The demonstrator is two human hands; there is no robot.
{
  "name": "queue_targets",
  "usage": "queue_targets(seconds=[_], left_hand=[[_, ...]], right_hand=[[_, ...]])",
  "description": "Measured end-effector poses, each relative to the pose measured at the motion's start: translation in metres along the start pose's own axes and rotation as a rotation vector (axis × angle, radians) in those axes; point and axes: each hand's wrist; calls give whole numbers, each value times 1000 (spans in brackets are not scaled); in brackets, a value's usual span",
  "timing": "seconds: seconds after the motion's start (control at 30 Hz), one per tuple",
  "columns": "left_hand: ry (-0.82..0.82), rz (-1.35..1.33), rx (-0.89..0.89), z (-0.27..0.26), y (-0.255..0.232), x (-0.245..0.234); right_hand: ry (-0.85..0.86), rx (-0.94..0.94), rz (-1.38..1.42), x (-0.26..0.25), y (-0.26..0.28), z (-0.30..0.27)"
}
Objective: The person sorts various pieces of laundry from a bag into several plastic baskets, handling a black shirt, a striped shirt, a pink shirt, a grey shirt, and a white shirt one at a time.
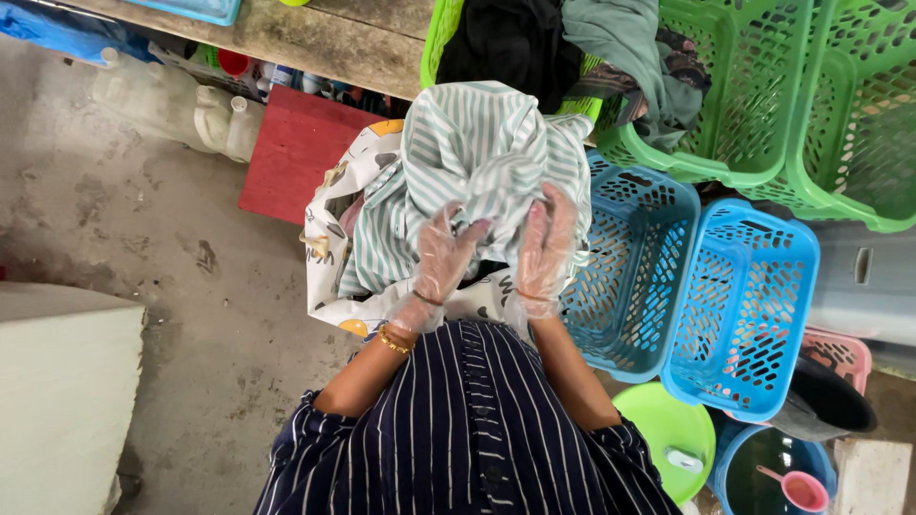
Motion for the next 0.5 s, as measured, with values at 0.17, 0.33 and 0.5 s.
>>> queue_targets(seconds=[0.17,0.33,0.5], left_hand=[[-97,-112,203,2,0,5],[-38,-168,125,-5,-1,-7],[131,-244,96,-15,0,-20]], right_hand=[[168,-261,-219,-8,20,4],[225,246,-44,-14,-9,-5],[56,528,956,-19,-44,-1]])
Point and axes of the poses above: each hand's wrist, its own z-axis towards the middle knuckle, its own x-axis out of the palm, y = z × x
